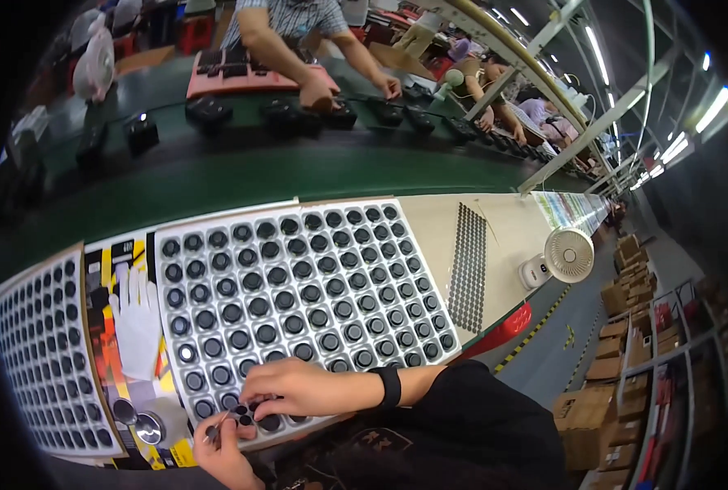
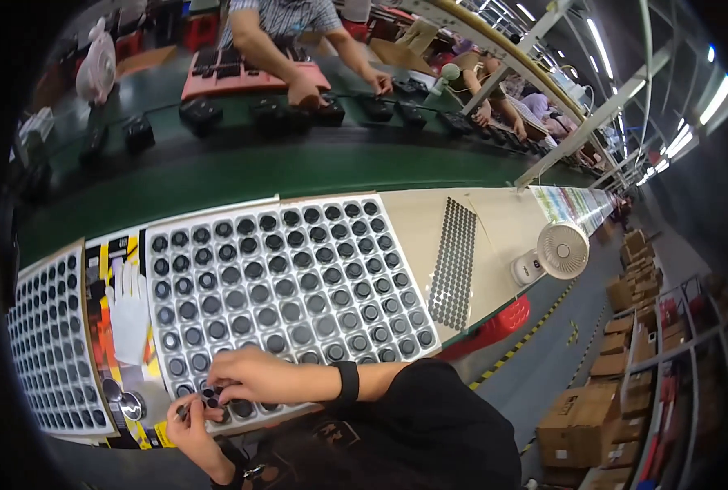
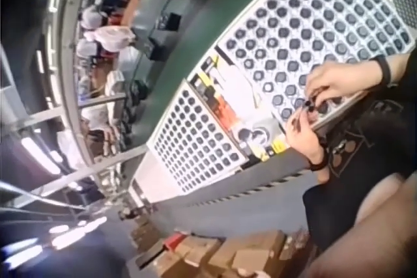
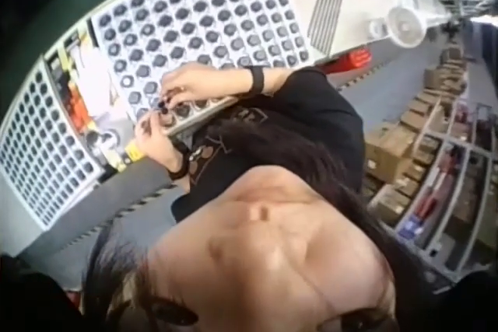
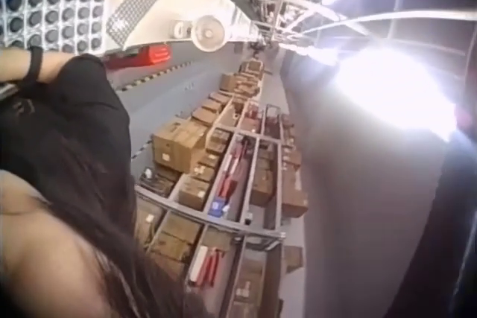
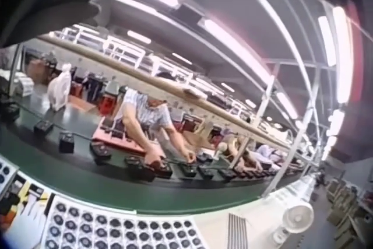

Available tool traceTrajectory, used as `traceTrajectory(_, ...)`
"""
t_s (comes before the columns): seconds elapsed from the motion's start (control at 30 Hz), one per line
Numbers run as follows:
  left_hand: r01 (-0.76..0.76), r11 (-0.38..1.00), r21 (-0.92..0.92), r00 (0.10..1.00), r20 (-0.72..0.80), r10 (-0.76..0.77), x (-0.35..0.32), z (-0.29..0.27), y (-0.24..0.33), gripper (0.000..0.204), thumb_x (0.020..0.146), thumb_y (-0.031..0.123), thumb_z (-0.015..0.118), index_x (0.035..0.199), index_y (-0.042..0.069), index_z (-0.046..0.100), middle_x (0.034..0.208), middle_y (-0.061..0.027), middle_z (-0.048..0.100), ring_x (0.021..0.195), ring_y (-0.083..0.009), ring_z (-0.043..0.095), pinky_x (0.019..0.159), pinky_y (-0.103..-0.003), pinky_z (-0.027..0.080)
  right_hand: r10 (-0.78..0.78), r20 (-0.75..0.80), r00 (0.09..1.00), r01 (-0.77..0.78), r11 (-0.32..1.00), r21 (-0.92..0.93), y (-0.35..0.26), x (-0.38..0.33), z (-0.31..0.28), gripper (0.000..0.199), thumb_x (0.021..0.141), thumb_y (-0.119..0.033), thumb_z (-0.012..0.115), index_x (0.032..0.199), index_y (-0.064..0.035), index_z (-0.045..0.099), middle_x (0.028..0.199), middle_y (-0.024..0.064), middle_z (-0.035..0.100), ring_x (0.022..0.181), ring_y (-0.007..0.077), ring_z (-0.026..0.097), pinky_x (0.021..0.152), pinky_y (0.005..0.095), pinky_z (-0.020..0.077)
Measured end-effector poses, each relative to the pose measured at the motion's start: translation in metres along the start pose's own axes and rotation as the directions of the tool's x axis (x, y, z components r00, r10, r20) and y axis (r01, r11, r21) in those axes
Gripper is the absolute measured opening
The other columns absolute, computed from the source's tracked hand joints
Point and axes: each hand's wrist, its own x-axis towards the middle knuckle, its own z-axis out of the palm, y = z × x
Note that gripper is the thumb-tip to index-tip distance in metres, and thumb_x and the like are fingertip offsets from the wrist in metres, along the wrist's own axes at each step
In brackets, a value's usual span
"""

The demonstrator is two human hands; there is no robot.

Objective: Pick electronic components from a large tray and sort them onto a strip.

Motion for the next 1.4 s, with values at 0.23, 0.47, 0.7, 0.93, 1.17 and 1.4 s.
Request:
traceTrajectory(0.23,-0.07,0.998,-0.01,0.997,-0.019,0.069,0.001,-0.005,-0.007,0.008,0.084,0.002,0.055,0.088,-0.004,0.053,0.065,-0.0115,0.058,0.049,-0.0157,0.057,0.045,-0.023,0.046,-0.05,-0.115,0.992,0.06,0.995,0.084,-0.002,-0.005,0.002,0.014,0.071,-0.007,0.067,0.08,-0.0008,0.058,0.072,0.0105,0.059,0.066,0.026,0.06,0.058,0.0322,0.0462)
traceTrajectory(0.47,0.016,0.995,-0.1,1.0,0.011,-0.015,-0.008,0.001,0.03,0.004,0.082,-0.002,0.055,0.082,-0.005,0.052,0.066,-0.011,0.059,0.049,-0.0171,0.058,0.05,-0.024,0.047,-0.249,-0.194,0.949,0.252,0.968,-0.008,-0.007,-0.008,0.002,0.012,0.071,-0.006,0.067,0.079,-0.0013,0.059,0.068,0.0102,0.059,0.064,0.0264,0.06,0.056,0.0321,0.0467)
traceTrajectory(0.7,-0.022,0.994,-0.112,0.999,-0.038,0.017,-0.011,0.013,0.036,0.005,0.084,0.0,0.054,0.082,-0.004,0.052,0.067,-0.0126,0.06,0.049,-0.0173,0.058,0.048,-0.025,0.046,-0.14,-0.155,0.978,0.136,0.99,-0.035,-0.026,-0.014,-0.011,0.013,0.073,-0.009,0.069,0.081,-0.0021,0.062,0.074,0.0074,0.061,0.064,0.021,0.061,0.055,0.0287,0.0475)
traceTrajectory(0.93,-0.282,0.958,-0.049,0.946,0.154,0.286,-0.013,0.009,0.044,0.014,0.075,-0.006,0.065,0.087,-0.005,0.058,0.072,-0.0097,0.063,0.057,-0.0138,0.059,0.057,-0.021,0.047,-0.144,-0.152,0.978,0.129,0.986,-0.105,-0.034,-0.018,-0.017,0.015,0.07,-0.007,0.07,0.083,-0.0035,0.064,0.075,0.0065,0.063,0.063,0.0187,0.061,0.054,0.0261,0.0461)
traceTrajectory(1.17,-0.143,0.987,-0.071,0.972,0.178,0.154,-0.024,0.022,0.057,0.015,0.072,-0.005,0.067,0.087,-0.004,0.063,0.075,-0.0076,0.065,0.065,-0.0118,0.061,0.062,-0.019,0.046,-0.158,-0.172,0.972,0.133,0.98,-0.147,-0.044,-0.028,-0.022,0.018,0.068,-0.003,0.07,0.085,-0.0032,0.065,0.076,0.0072,0.063,0.063,0.0181,0.06,0.056,0.0259,0.0462)
traceTrajectory(1.4,-0.088,0.994,-0.066,0.966,0.237,0.101,-0.03,0.019,0.056,0.014,0.073,-0.005,0.067,0.087,-0.004,0.065,0.073,-0.0084,0.066,0.066,-0.0121,0.062,0.061,-0.02,0.047,-0.117,-0.186,0.976,0.098,0.99,-0.105,-0.046,-0.038,-0.019,0.022,0.067,0.002,0.068,0.088,-0.0024,0.064,0.076,0.008,0.063,0.064,0.0168,0.06,0.057,0.0254,0.0462)
